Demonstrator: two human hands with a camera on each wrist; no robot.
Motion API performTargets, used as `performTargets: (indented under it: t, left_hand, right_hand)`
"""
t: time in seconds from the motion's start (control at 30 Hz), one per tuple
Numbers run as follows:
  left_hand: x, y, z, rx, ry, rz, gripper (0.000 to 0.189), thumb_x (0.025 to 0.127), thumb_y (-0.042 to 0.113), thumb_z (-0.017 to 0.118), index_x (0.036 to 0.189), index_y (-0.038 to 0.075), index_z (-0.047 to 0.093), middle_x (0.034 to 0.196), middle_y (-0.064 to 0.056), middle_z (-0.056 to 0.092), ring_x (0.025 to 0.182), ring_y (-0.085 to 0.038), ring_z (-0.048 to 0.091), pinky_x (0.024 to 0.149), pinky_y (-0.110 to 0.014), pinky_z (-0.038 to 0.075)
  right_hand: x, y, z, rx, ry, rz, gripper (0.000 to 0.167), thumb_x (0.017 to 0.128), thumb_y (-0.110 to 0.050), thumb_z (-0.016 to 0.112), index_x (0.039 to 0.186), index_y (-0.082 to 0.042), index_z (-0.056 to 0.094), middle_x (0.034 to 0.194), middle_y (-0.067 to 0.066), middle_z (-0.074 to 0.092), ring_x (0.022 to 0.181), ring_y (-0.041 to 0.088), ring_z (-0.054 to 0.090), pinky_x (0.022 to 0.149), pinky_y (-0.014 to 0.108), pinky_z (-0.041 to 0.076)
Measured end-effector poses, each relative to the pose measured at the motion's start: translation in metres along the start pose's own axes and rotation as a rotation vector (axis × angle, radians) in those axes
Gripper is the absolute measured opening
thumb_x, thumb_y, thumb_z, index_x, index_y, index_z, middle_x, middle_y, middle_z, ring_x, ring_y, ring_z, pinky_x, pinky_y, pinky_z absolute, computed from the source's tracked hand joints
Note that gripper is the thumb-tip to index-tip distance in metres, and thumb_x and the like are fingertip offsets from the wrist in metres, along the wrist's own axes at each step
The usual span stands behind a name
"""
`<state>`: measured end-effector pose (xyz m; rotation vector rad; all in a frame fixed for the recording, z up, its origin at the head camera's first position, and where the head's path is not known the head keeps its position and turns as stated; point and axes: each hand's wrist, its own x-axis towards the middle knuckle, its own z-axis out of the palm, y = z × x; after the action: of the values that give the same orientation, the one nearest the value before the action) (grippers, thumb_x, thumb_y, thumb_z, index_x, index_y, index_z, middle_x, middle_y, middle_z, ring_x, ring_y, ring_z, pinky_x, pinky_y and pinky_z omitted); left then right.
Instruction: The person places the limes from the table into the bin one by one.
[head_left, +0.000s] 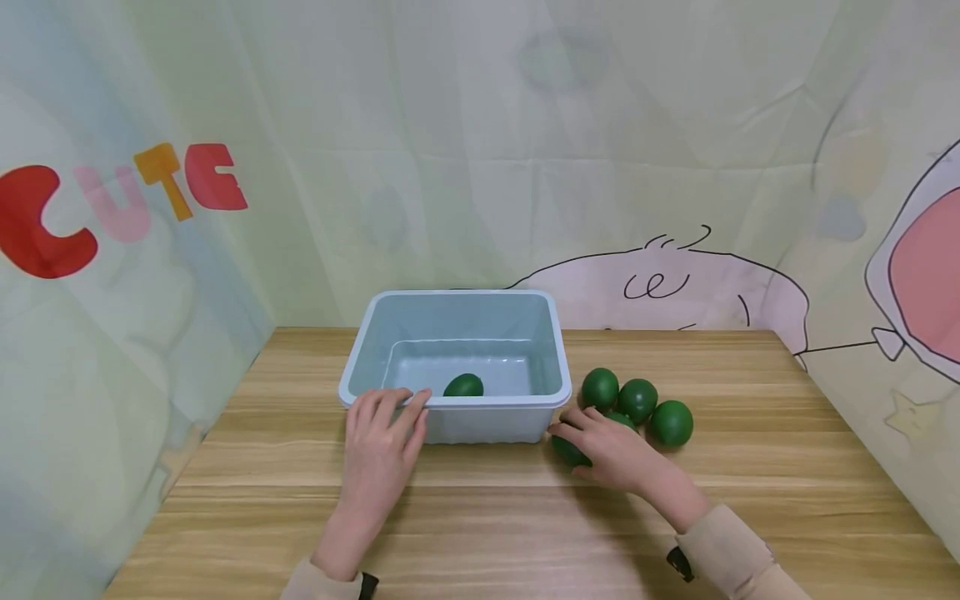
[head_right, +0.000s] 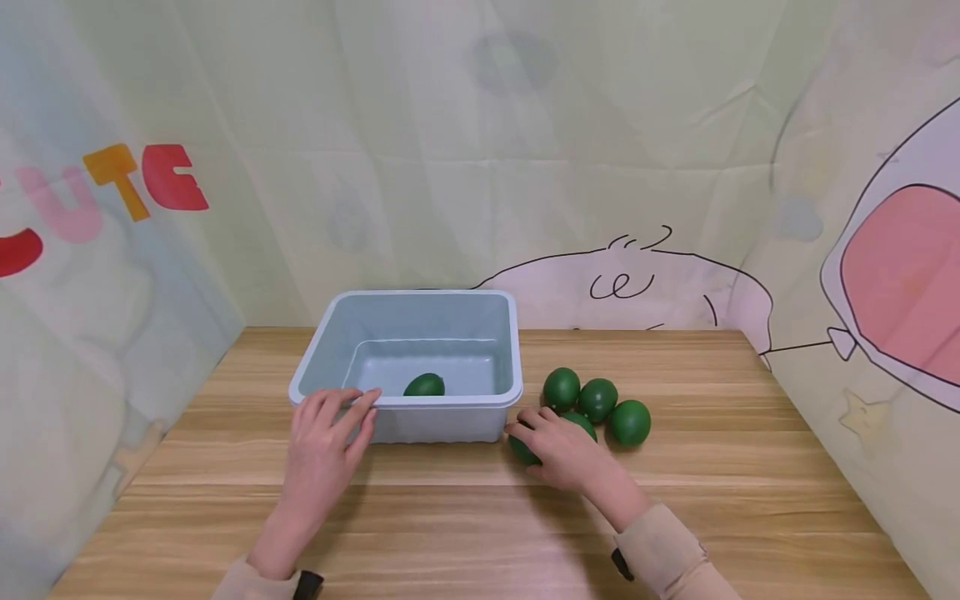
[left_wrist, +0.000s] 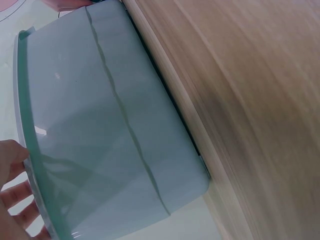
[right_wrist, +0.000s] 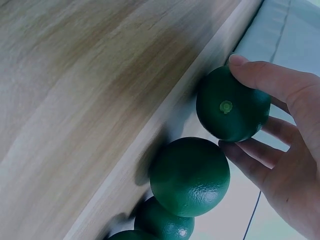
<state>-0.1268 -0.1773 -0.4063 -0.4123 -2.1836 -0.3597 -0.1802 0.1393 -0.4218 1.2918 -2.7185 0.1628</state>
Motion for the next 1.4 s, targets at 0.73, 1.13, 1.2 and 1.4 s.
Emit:
performTargets:
  t: [0.73, 1.13, 1.2, 1.4]
  left_hand:
    - [0.000, 0.001, -0.001, -0.009, -0.004, 0.000, 0.024, 0.089, 0.016, 0.060, 0.108, 0.009, 0.072, 0.098, -0.012, 0.065, 0.095, -0.033, 0.056, 0.094, -0.052, 0.041]
    - [0.000, 0.001, 0.001, -0.006, 0.013, -0.003, 0.026, 0.081, 0.010, 0.071, 0.107, 0.008, 0.072, 0.096, -0.013, 0.065, 0.094, -0.033, 0.056, 0.093, -0.052, 0.042]
    - [0.001, 0.001, 0.001, -0.003, 0.005, -0.005, 0.025, 0.082, 0.010, 0.071, 0.107, 0.008, 0.072, 0.097, -0.012, 0.065, 0.095, -0.033, 0.056, 0.093, -0.052, 0.042]
    - [0.001, 0.001, 0.000, -0.002, 0.014, -0.003, 0.026, 0.081, 0.009, 0.072, 0.107, 0.008, 0.073, 0.097, -0.012, 0.065, 0.094, -0.033, 0.056, 0.093, -0.052, 0.042]
  right_hand:
    - [-0.013, -0.008, -0.010, 0.017, 0.062, 0.012, 0.062, 0.071, -0.025, 0.084, 0.126, -0.015, 0.059, 0.122, 0.002, 0.058, 0.104, 0.022, 0.057, 0.083, 0.035, 0.055]
    - [-0.022, -0.015, -0.018, 0.025, 0.061, 0.030, 0.061, 0.072, -0.027, 0.083, 0.128, -0.017, 0.058, 0.124, 0.001, 0.058, 0.112, 0.021, 0.056, 0.087, 0.035, 0.054]
    - [-0.023, -0.016, -0.019, 0.028, 0.055, 0.034, 0.062, 0.073, -0.027, 0.082, 0.128, -0.016, 0.058, 0.124, 0.001, 0.057, 0.113, 0.021, 0.056, 0.088, 0.036, 0.054]
    - [-0.026, -0.019, -0.022, 0.028, 0.044, 0.032, 0.062, 0.073, -0.029, 0.082, 0.129, -0.016, 0.058, 0.126, 0.002, 0.057, 0.110, 0.021, 0.057, 0.088, 0.036, 0.054]
